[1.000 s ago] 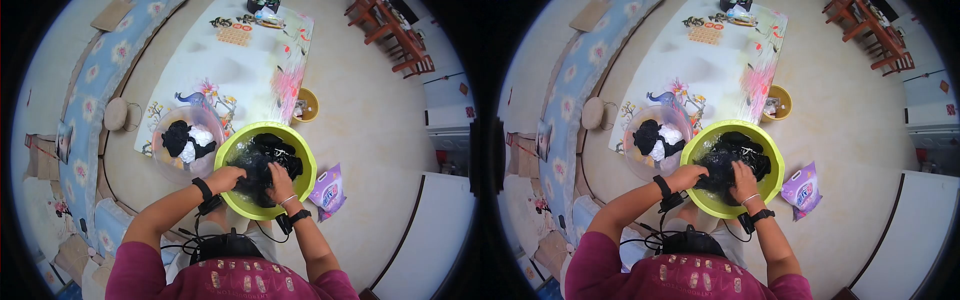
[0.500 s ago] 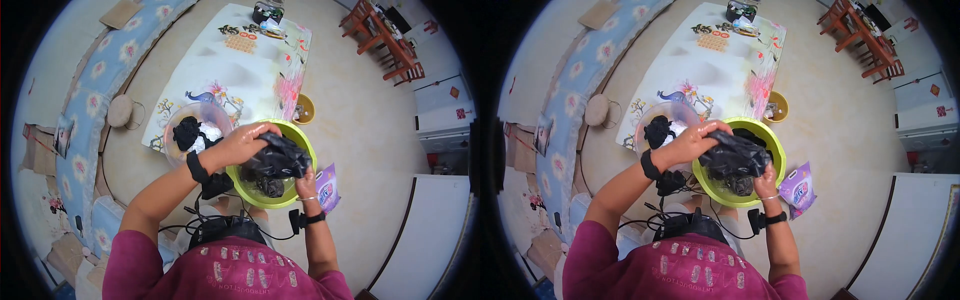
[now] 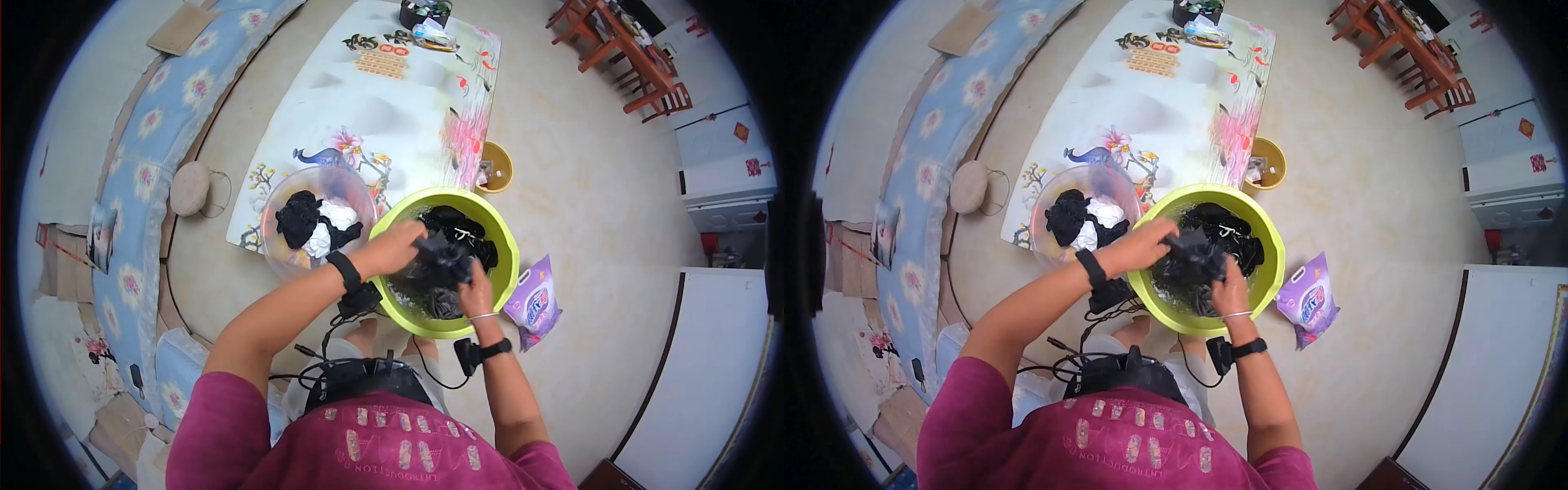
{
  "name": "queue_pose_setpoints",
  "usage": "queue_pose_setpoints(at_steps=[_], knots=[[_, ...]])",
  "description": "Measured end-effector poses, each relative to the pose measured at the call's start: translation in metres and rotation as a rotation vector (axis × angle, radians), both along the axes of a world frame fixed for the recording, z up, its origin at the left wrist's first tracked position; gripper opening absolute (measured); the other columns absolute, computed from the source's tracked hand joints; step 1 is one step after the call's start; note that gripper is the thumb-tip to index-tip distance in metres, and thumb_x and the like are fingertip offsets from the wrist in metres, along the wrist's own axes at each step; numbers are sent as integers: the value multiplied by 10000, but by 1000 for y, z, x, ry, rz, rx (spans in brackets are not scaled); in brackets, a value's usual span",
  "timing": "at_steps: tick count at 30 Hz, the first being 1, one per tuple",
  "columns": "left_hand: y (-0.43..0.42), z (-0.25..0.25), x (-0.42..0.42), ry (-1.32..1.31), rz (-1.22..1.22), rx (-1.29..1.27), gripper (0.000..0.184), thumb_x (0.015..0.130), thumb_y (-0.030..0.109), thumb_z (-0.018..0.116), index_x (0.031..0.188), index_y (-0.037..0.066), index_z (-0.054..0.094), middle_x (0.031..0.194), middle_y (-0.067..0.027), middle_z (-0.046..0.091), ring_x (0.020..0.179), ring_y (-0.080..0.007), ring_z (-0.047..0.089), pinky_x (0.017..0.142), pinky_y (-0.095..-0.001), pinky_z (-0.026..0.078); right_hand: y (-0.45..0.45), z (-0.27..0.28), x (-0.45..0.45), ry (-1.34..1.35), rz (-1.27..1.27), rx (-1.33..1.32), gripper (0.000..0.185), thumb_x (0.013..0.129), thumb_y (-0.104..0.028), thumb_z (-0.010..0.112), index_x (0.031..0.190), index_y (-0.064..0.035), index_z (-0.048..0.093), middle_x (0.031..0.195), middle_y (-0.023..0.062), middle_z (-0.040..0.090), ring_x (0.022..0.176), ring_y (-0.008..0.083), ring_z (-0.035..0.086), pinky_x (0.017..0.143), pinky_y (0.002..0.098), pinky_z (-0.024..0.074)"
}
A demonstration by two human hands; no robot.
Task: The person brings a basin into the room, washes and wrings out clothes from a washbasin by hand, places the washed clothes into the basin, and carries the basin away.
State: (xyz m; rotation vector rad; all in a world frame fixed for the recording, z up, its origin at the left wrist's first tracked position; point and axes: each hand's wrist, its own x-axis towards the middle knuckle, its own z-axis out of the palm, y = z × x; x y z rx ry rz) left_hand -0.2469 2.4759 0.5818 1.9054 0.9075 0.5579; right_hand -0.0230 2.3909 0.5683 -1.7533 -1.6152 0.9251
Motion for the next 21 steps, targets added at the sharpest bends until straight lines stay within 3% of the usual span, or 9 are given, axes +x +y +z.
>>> queue_pose_setpoints(at_steps=[1, 3, 4, 5, 6, 7, 10, 17, 21], knots=[[-6, -27, 4, 203, -19, -65, 375, 779, 105, 608, 1121, 55, 462, 1093, -124, 487, 1081, -288, 451, 904, -357, 377, -9, -55, 11, -88, 57, -104, 481, 710, 27, 521, 1181, -32, 442, 1088, 224, 543, 995, 421, 516, 869, 387, 428], [-24, -48, 11, 412, -37, -133, 477, 752, 120, 627, 1189, 77, 442, 1198, -151, 461, 1155, -343, 412, 939, -400, 364, -16, -77, 6, -232, 76, -168, 612, 696, -21, 575, 1273, -98, 386, 1281, 209, 415, 1151, 424, 411, 954, 452, 362], [-36, -53, 16, 555, -53, -63, 590, 746, 145, 638, 1272, 117, 372, 1305, -148, 364, 1221, -377, 328, 975, -445, 330, -14, -73, -1, -226, 77, -172, 612, 696, -21, 575, 1273, -98, 386, 1281, 209, 415, 1151, 424, 411, 954, 452, 362], [-42, -59, 21, 698, -72, 8, 706, 740, 171, 649, 1355, 157, 302, 1411, -144, 267, 1286, -411, 244, 1010, -491, 296, -15, -69, -7, -424, 172, -159, 678, 699, -84, 608, 1319, -146, 341, 1356, 185, 317, 1224, 427, 307, 991, 499, 294], [-41, -71, 28, 782, -191, -162, 875, 723, 223, 672, 1425, 225, 150, 1495, -104, 45, 1333, -454, 59, 1030, -591, 201, -15, -68, -12, -621, 267, -147, 749, 701, -148, 640, 1365, -195, 297, 1432, 161, 219, 1297, 429, 202, 1028, 546, 227], [-44, -82, 33, 786, -199, -172, 875, 723, 223, 672, 1425, 225, 150, 1495, -104, 45, 1333, -454, 59, 1030, -591, 201, -17, -77, -13, -615, 267, -158, 749, 701, -148, 640, 1365, -195, 297, 1432, 161, 219, 1297, 429, 202, 1028, 546, 227], [-56, -111, 50, 1025, -262, -138, 853, 747, 278, 657, 1430, 273, 146, 1505, -76, -3, 1352, -415, -48, 986, -680, 132, -21, -110, -7, -693, 655, -232, 803, 726, -385, 649, 1405, -280, 235, 1483, 96, 135, 1355, 390, 61, 1051, 594, 73], [-46, -157, 81, 1156, -283, -366, 752, 817, 421, 568, 1427, 299, 146, 1509, -27, 10, 1358, -395, -33, 984, -691, 57, 2, -176, 9, -642, 773, -556, 743, 787, -438, 588, 1410, -287, 213, 1476, 97, 168, 1352, 355, 128, 1059, 552, 109], [-37, -184, 92, 1201, -295, -480, 706, 827, 436, 537, 1421, 296, 181, 1505, -24, 80, 1364, -366, 55, 1001, -673, 45, -2, -218, 16, -679, 791, -493, 688, 796, -406, 583, 1393, -253, 275, 1463, 82, 220, 1343, 300, 204, 1045, 489, 247]])
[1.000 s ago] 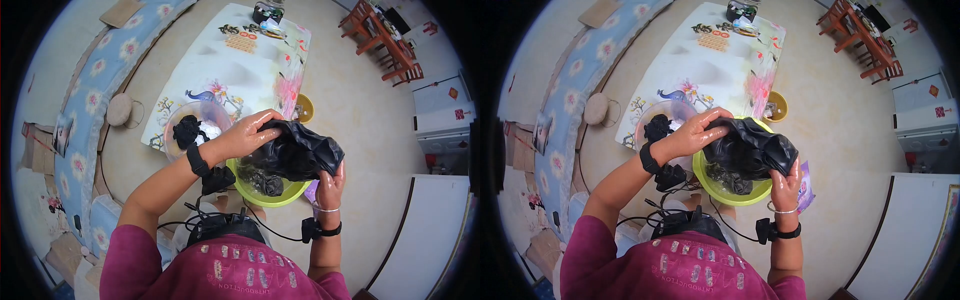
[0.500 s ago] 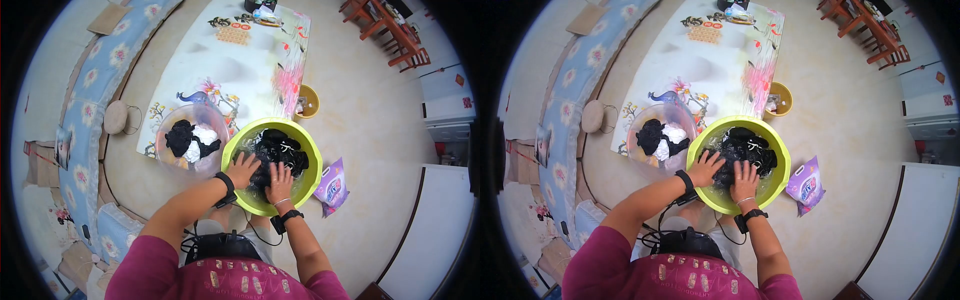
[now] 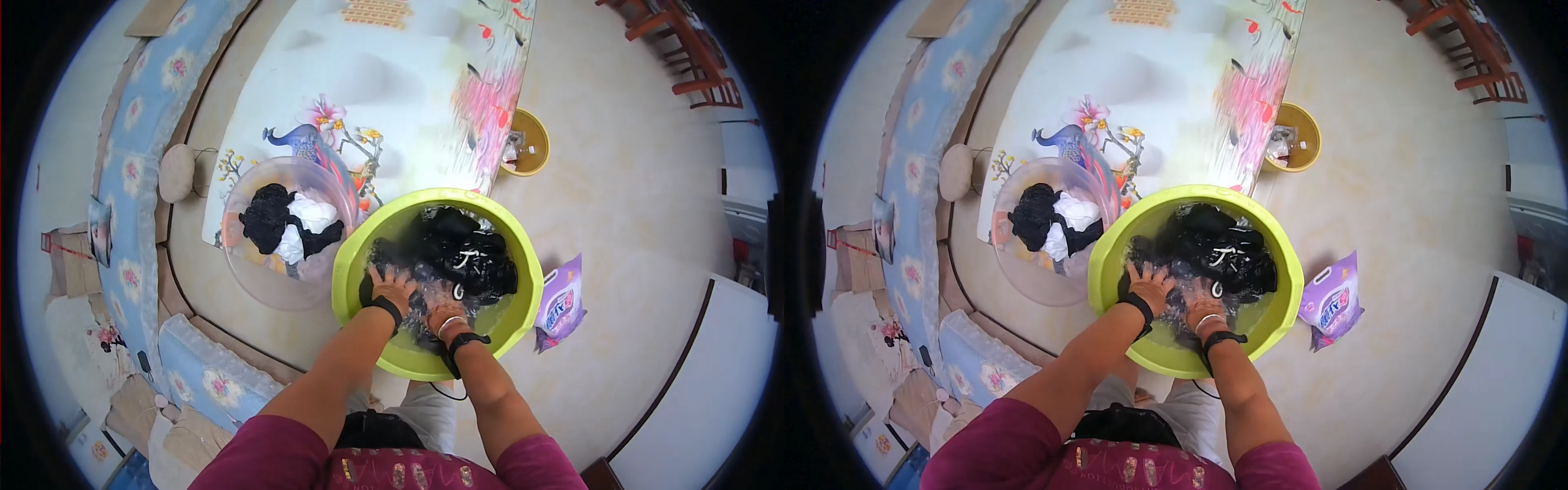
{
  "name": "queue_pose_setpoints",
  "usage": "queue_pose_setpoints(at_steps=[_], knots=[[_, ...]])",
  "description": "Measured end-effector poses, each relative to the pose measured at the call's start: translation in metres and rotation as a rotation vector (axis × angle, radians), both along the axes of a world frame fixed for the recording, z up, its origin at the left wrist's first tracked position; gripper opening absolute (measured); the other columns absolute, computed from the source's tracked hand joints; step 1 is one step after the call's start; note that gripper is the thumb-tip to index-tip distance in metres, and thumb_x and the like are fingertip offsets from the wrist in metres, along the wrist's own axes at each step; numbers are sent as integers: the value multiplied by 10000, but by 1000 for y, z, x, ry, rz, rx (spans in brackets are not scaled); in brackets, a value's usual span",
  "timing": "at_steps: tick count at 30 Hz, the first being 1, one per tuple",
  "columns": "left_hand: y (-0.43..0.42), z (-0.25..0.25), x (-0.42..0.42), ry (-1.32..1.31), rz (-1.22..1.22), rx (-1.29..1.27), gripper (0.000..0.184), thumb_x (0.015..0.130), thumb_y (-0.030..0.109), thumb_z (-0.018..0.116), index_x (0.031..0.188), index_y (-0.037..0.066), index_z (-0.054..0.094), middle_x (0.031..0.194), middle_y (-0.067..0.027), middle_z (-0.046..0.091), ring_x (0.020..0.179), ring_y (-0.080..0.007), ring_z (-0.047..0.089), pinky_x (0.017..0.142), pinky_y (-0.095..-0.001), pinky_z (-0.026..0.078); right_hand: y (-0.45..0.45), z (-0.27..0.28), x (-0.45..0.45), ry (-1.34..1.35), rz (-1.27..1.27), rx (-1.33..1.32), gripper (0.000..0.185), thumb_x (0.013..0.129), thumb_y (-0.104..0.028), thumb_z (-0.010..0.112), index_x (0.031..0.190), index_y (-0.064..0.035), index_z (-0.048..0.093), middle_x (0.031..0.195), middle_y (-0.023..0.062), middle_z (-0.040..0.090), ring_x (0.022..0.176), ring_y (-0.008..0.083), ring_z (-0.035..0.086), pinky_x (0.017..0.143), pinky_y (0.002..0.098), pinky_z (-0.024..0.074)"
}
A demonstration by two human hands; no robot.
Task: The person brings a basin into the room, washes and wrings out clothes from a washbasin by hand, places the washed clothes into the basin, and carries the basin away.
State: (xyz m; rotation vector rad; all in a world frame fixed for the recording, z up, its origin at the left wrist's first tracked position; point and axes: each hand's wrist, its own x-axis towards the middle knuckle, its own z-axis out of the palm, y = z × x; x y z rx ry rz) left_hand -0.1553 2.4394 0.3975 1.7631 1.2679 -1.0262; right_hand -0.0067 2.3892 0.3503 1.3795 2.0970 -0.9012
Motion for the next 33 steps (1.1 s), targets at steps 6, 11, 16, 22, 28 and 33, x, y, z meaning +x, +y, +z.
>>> queue_pose_setpoints(at_steps=[6, 11, 16, 22, 28, 33], knots=[[6, -43, -2, 55, -122, -34, 633, 817, 458, 527, 1381, 267, 315, 1474, -73, 203, 1340, -350, 190, 1024, -647, 75, 5, -19, 0, 108, -49, -95, 542, 847, -368, 483, 1331, -142, 394, 1372, 122, 385, 1246, 289, 388, 1032, 420, 297], [36, 8, -14, -115, 45, -121, 621, 755, 468, 608, 1292, 194, 456, 1369, -110, 389, 1275, -352, 320, 1027, -536, 240, 23, 15, 7, 59, -49, -161, 534, 798, -319, 559, 1289, -161, 419, 1328, 108, 438, 1168, 292, 469, 955, 479, 363], [25, 41, -50, -588, 438, 188, 517, 814, 340, 597, 1226, 52, 476, 1190, -189, 531, 1128, -340, 485, 936, -392, 393, 15, 43, 9, -114, -159, 122, 401, 840, -142, 438, 1240, -125, 414, 1212, 116, 526, 1041, 292, 571, 891, 493, 403], [4, 82, -81, -646, 681, 149, 438, 843, 234, 575, 1197, -3, 475, 1157, -213, 548, 1097, -331, 516, 920, -373, 406, 26, 95, -1, 167, -454, 51, 278, 770, -217, 598, 966, -20, 606, 951, 189, 630, 918, 351, 592, 818, 395, 466], [-15, 123, -92, -732, 625, 124, 729, 742, 230, 674, 1330, 20, 298, 1279, -247, 423, 1144, -371, 458, 949, -390, 379, 22, 233, 1, 612, -603, 195, 192, 747, -169, 640, 874, -31, 597, 766, 137, 584, 797, 307, 546, 720, 356, 435], [-29, 126, -79, -974, 454, 317, 1179, 579, 291, 799, 1405, 22, 3, 1444, -220, 142, 1329, -363, 191, 1078, -401, 205, 6, 310, -11, 972, -893, 171, 181, 804, -89, 590, 957, 6, 600, 917, 42, 528, 876, 152, 511, 784, 271, 409]])
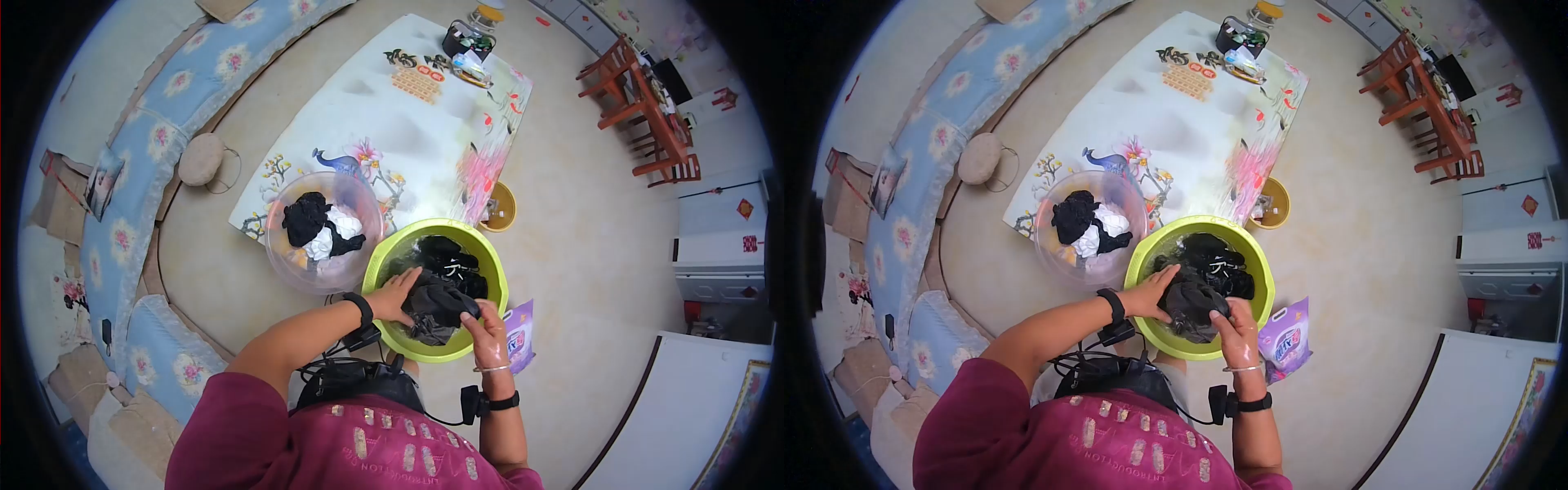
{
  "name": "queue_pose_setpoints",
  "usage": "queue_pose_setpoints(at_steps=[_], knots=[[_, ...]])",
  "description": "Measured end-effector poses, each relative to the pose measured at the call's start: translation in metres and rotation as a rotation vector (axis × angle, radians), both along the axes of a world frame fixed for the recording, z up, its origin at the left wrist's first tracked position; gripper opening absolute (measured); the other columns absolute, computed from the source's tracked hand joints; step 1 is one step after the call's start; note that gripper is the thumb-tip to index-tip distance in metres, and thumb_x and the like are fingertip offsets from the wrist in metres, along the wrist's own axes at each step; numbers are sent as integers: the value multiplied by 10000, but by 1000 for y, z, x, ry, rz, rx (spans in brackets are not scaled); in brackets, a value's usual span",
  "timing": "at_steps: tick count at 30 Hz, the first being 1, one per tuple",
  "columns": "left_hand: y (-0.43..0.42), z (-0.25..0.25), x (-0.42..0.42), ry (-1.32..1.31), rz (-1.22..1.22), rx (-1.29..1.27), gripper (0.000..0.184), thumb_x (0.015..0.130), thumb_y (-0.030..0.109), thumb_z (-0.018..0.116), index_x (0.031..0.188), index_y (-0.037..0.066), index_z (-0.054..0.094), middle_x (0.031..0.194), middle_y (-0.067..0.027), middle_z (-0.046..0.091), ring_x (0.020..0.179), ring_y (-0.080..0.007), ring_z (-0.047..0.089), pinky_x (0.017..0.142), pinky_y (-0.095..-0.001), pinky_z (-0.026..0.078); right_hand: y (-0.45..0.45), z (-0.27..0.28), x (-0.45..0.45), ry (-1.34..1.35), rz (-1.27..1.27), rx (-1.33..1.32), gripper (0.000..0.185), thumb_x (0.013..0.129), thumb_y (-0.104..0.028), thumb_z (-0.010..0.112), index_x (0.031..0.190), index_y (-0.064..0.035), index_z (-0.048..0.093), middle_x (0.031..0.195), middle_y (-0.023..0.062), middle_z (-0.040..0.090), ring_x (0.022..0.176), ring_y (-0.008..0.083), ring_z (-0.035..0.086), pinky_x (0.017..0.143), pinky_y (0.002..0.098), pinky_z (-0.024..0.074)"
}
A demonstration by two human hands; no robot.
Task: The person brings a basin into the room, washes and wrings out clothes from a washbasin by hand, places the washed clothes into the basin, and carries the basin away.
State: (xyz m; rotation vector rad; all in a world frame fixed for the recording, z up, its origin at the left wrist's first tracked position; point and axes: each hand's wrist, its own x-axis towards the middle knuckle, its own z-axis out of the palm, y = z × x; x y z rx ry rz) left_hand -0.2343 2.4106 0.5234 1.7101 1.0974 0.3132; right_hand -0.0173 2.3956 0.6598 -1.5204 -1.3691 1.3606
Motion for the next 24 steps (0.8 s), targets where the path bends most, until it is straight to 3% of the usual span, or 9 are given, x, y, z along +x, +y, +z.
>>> queue_pose_setpoints(at_steps=[5, 10, 13, 14, 15, 17, 20, 23, 24], knots=[[-7, -2, 27, -57, -9, 281, 1138, 536, 388, 795, 1416, 93, 136, 1454, -181, 139, 1364, -346, 55, 1094, -465, 79, -8, 75, -21, 298, -192, -21, 290, 808, -65, 552, 1083, 28, 551, 1029, 63, 543, 984, 171, 524, 923, 280, 374], [2, 7, 41, 3, -50, 586, 777, 756, 258, 679, 1382, 107, 245, 1421, -111, 253, 1355, -291, 147, 1090, -482, 101, -20, 103, -19, 695, -416, -24, 335, 822, -114, 497, 1122, 36, 493, 1049, 115, 569, 989, 214, 555, 888, 336, 433], [8, 25, 45, -572, 186, -121, 341, 848, 104, 547, 1183, 90, 487, 1120, -100, 571, 1094, -229, 523, 941, -324, 371, -21, 85, 5, 755, -537, 58, 275, 856, -171, 491, 1044, 28, 521, 1027, 117, 579, 952, 211, 573, 828, 334, 467], [7, 15, 48, -532, 259, 36, 244, 879, 87, 502, 1122, 74, 522, 1050, -77, 601, 968, -187, 562, 843, -252, 419, -22, 75, 15, 749, -597, 44, 275, 864, -188, 489, 1029, 29, 529, 1002, 116, 584, 937, 212, 577, 827, 336, 467], [7, 18, 49, -533, 254, 36, 244, 879, 87, 502, 1122, 74, 522, 1050, -77, 601, 968, -187, 562, 843, -252, 419, -23, 64, 24, 743, -658, 29, 279, 872, -205, 487, 1014, 29, 537, 977, 116, 590, 921, 212, 582, 825, 339, 467], [9, 39, 48, -893, 548, -497, 238, 890, 73, 486, 1126, 64, 517, 1059, -62, 584, 964, -129, 531, 852, -246, 412, -22, 31, 41, 700, -696, 33, 225, 861, -196, 504, 958, 1, 558, 915, 97, 603, 852, 199, 597, 786, 333, 486], [19, 65, 44, -903, 578, -548, 328, 855, -10, 481, 1176, 56, 481, 1072, -49, 569, 979, -122, 524, 856, -248, 422, -25, -14, 55, 414, -750, -164, 99, 832, -147, 544, 879, -60, 554, 831, 50, 604, 740, 140, 597, 618, 264, 512], [27, 72, 48, -901, 550, -570, 434, 808, -77, 497, 1218, 56, 446, 1098, -53, 559, 994, -136, 527, 865, -256, 427, -35, -81, 70, 197, -638, -265, 345, 794, -40, 576, 1105, -60, 429, 976, 68, 552, 781, 170, 588, 611, 248, 508], [30, 73, 51, -841, 505, -494, 431, 808, -68, 506, 1215, 58, 447, 1102, -54, 555, 1000, -132, 522, 868, -253, 420, -34, -78, 63, 96, -587, -291, 586, 759, -3, 600, 1266, -77, 316, 1176, 130, 451, 966, 252, 548, 703, 291, 520]])
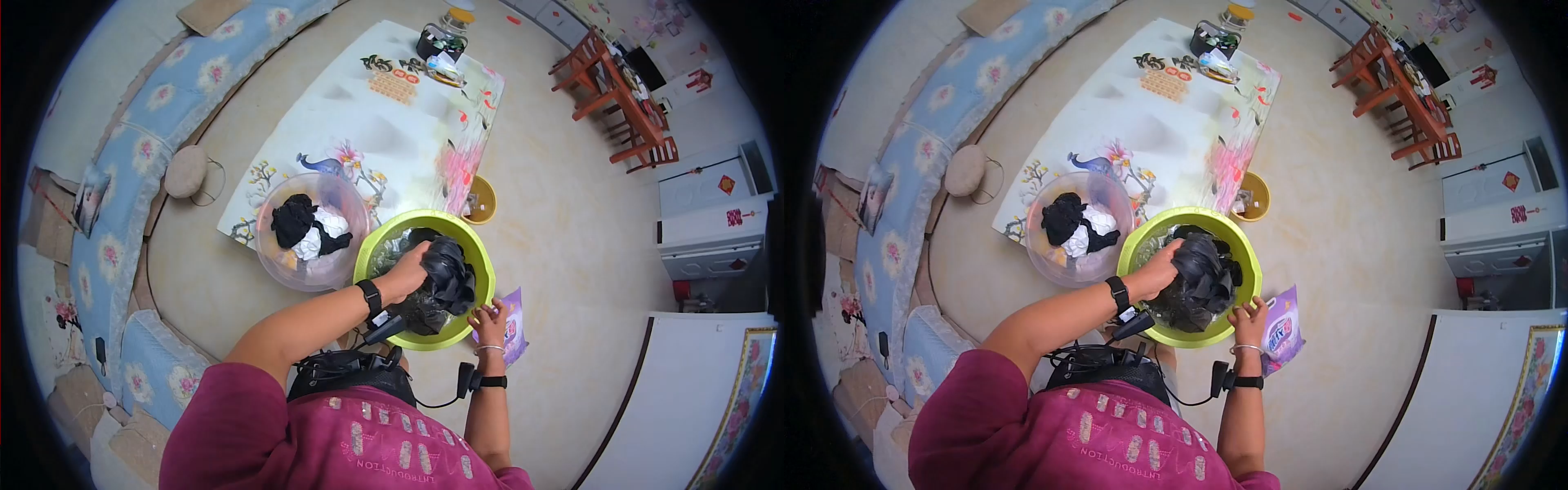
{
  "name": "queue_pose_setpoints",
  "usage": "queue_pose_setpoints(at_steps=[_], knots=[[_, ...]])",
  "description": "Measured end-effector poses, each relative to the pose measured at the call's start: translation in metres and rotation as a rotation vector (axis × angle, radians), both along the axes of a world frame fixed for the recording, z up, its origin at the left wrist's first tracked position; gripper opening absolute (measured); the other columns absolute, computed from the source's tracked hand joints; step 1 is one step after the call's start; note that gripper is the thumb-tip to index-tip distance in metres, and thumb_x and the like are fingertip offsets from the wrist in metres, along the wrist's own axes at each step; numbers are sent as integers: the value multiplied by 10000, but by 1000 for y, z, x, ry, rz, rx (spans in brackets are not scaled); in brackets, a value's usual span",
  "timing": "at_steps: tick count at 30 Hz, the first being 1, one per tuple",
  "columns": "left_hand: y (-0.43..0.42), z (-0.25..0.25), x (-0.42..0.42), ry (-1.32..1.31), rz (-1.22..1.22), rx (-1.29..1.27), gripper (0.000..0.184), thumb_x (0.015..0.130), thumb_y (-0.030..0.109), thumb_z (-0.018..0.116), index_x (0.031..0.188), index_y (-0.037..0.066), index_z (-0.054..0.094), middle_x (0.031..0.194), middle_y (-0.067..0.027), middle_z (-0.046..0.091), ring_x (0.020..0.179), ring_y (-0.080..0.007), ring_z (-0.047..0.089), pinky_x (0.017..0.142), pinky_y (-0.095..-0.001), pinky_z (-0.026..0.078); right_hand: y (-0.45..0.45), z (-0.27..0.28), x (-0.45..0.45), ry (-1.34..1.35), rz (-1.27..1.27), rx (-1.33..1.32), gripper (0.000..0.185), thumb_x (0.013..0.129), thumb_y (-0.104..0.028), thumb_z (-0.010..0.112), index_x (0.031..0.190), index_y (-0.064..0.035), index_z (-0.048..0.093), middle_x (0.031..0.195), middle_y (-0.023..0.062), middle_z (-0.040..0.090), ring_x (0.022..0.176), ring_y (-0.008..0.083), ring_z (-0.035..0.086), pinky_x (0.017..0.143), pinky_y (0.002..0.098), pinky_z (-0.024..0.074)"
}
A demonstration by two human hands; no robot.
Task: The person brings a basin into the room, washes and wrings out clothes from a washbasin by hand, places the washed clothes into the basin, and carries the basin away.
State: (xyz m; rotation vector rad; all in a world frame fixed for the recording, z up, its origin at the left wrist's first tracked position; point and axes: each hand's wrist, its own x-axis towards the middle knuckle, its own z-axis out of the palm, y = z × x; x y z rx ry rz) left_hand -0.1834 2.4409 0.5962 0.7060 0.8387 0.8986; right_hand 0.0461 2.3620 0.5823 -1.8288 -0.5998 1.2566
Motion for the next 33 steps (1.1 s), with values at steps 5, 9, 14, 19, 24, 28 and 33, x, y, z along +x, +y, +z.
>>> queue_pose_setpoints(at_steps=[5, 9, 14, 19, 24, 28, 33], knots=[[0, 12, 14, 461, -30, 226, 422, 764, -89, 456, 1174, 8, 432, 1115, -134, 540, 1025, -203, 504, 903, -290, 387, 7, 48, -53, -166, 530, 335, 968, 675, 12, 680, 1424, -127, 83, 1361, 180, 286, 1251, 319, 327, 951, 379, 394], [-9, 24, 27, 661, -165, 361, 363, 764, 24, 462, 1116, -23, 389, 1017, -314, 537, 965, -443, 532, 818, -456, 417, 18, 16, -82, -242, 605, 506, 1060, 647, -73, 741, 1409, -55, 5, 1336, 170, 309, 1178, 245, 401, 982, 354, 356], [-10, 27, 14, 608, -394, 471, 373, 739, 33, 494, 1096, -21, 401, 958, -329, 544, 958, -453, 524, 792, -479, 416, 21, -41, -69, -334, 298, 477, 743, 671, -141, 751, 1289, -11, 360, 1198, 136, 505, 1044, 219, 514, 930, 345, 396], [-5, 17, -7, 483, -229, 370, 549, 733, 77, 562, 1239, 17, 359, 1205, -153, 465, 1127, -280, 456, 899, -397, 411, 20, -15, -67, -103, 59, 422, 311, 778, -9, 640, 1077, -13, 555, 1044, 60, 582, 923, 156, 549, 841, 302, 448], [-9, 2, -17, 188, -224, -609, 796, 821, 549, 533, 1387, 143, 147, 1438, -96, 207, 1313, -285, 226, 873, -604, 369, 12, 23, -67, -389, 282, 585, 288, 804, 15, 591, 1090, 12, 561, 1097, 73, 579, 1008, 203, 540, 898, 314, 416], [-8, -8, -11, -157, -312, -731, 820, 795, 706, 381, 1374, 138, 259, 1412, -87, 301, 1284, -288, 305, 922, -603, 332, 6, 49, -79, -103, 188, 571, 317, 808, 18, 554, 1125, 2, 550, 1147, 106, 568, 1072, 250, 530, 955, 365, 401], [5, 3, -3, -416, -272, -580, 779, 770, 733, 368, 1251, 132, 486, 1255, -85, 512, 1171, -248, 467, 965, -520, 344, 2, 58, -77, 777, -223, 238, 272, 812, -49, 551, 1080, -7, 570, 1111, 119, 593, 1045, 255, 555, 940, 391, 425]])
